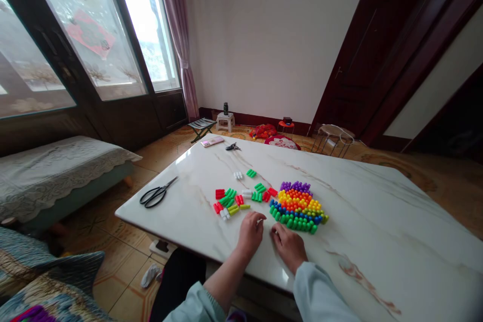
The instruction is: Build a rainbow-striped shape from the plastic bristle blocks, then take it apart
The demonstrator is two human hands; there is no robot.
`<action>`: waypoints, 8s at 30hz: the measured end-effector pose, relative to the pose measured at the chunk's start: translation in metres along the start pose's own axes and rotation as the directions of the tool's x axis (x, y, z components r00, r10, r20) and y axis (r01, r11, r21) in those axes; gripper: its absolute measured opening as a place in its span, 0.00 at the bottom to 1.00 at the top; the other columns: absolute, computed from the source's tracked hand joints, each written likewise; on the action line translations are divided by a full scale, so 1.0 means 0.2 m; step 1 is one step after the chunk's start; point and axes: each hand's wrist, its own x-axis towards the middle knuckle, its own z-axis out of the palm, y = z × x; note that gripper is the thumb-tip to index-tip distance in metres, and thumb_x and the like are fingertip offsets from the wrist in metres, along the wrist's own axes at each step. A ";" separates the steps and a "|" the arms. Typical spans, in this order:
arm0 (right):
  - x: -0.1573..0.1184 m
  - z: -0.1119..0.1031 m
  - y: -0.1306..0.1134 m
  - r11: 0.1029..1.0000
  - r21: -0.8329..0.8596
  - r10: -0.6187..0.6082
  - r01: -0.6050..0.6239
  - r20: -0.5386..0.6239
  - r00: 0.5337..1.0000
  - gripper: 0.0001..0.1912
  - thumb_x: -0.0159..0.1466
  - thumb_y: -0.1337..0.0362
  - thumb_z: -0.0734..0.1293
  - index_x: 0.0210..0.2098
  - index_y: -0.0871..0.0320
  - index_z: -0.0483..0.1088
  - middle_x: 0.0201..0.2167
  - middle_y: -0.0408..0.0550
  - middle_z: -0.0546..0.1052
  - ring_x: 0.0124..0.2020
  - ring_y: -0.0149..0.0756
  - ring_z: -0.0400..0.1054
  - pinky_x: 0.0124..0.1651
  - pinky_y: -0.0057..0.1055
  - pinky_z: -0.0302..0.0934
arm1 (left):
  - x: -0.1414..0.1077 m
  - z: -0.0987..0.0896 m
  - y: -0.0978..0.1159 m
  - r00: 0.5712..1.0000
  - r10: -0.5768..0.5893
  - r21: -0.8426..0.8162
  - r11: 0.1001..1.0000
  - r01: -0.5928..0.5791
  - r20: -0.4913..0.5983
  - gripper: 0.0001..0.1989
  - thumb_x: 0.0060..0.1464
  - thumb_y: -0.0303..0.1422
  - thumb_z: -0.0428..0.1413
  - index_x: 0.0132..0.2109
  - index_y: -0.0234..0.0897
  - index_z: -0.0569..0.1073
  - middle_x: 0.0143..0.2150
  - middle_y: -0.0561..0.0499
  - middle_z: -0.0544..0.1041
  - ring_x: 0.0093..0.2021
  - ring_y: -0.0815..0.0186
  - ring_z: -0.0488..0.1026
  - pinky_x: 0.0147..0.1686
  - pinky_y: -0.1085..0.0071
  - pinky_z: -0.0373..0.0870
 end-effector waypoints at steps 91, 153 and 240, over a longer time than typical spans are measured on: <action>-0.04 0.02 0.03 0.992 -0.121 -0.026 0.025 -0.003 1.000 0.11 0.67 0.65 0.55 0.33 0.56 0.67 0.31 0.44 0.76 0.27 0.31 0.71 0.27 0.28 0.49 | -0.07 0.13 0.02 0.987 -0.162 -0.276 0.949 0.151 -0.018 0.10 0.56 0.25 0.46 0.40 0.37 0.70 0.36 0.48 0.76 0.36 0.66 0.74 0.35 0.70 0.72; -0.13 -0.15 0.65 0.814 0.335 0.581 -0.475 -0.512 0.633 0.22 0.54 0.57 0.65 0.46 0.60 0.63 0.39 0.55 0.73 0.23 0.30 0.65 0.35 0.34 0.64 | -0.05 0.11 0.00 0.979 -0.059 -0.007 0.998 0.062 0.195 0.08 0.50 0.28 0.51 0.35 0.38 0.75 0.33 0.50 0.76 0.29 0.66 0.72 0.33 0.70 0.70; -0.16 -0.12 0.10 0.920 0.381 0.226 -0.091 -0.325 0.918 0.09 0.65 0.62 0.59 0.40 0.56 0.69 0.35 0.50 0.73 0.36 0.35 0.69 0.32 0.28 0.66 | -0.02 0.09 0.02 0.954 0.102 -0.071 0.994 -0.086 0.281 0.12 0.60 0.35 0.50 0.44 0.43 0.78 0.44 0.47 0.74 0.45 0.62 0.71 0.47 0.67 0.68</action>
